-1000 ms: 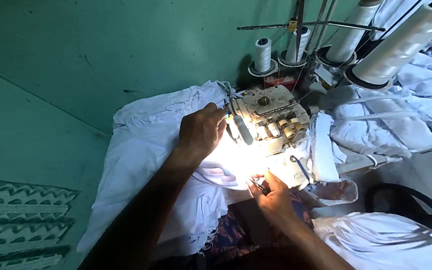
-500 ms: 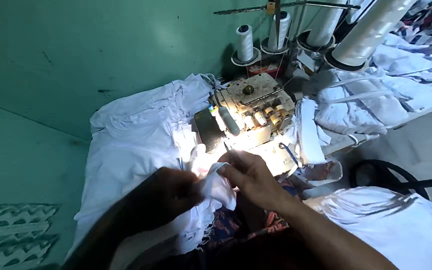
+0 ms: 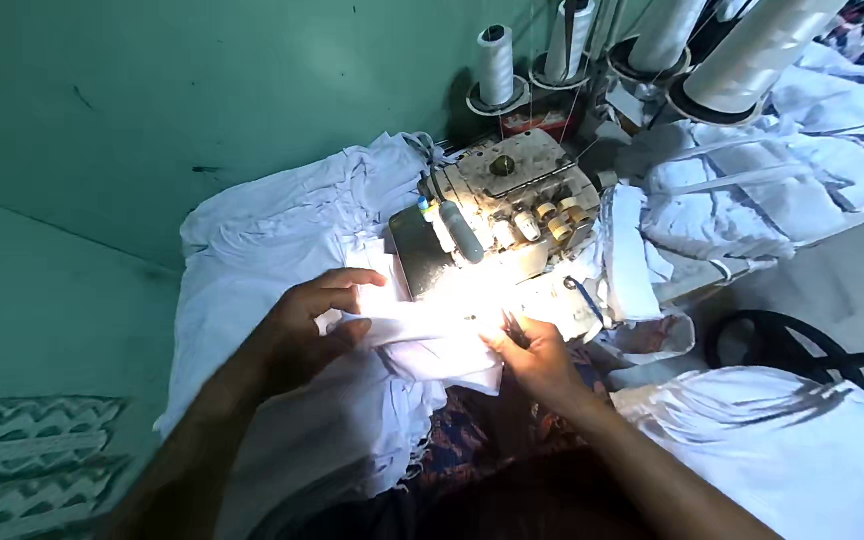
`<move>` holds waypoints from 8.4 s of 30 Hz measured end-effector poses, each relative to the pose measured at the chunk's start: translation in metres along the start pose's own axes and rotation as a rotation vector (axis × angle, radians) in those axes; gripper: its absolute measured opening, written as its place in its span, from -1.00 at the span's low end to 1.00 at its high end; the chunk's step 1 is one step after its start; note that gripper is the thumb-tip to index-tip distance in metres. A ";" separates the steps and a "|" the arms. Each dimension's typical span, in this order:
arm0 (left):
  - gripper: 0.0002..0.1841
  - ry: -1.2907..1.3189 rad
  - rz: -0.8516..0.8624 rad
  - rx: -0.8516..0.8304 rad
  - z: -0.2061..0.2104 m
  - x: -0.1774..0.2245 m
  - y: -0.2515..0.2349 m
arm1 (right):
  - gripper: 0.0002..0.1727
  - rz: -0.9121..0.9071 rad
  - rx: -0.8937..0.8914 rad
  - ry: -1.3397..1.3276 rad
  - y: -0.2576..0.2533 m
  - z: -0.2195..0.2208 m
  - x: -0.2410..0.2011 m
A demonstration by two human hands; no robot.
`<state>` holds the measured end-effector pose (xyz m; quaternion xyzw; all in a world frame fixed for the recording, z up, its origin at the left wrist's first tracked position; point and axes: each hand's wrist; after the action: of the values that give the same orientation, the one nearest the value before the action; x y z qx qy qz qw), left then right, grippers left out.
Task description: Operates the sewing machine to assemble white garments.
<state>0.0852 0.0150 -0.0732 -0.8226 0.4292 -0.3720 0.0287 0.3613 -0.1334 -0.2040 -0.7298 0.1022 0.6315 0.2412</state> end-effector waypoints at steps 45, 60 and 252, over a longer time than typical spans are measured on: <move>-0.58 -0.388 -0.039 0.511 0.141 -0.013 0.010 | -0.72 0.170 0.205 0.043 0.030 -0.026 0.053; -0.61 0.466 -0.503 -0.048 0.262 0.056 0.038 | -0.83 0.725 0.422 -0.331 0.051 -0.086 0.079; -0.78 -0.193 -0.465 0.001 0.068 0.006 -0.040 | -0.72 -0.629 0.033 0.708 -0.063 0.002 -0.001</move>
<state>0.1578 0.0174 -0.1047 -0.9309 0.2234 -0.2885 -0.0165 0.3879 -0.0783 -0.1896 -0.8917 -0.0378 0.2385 0.3828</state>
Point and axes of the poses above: each hand's wrist, its own y-axis away from the middle knuckle, its own z-axis out of the palm, x = y × z, and after that the axes turned 13 degrees about x, right-handed
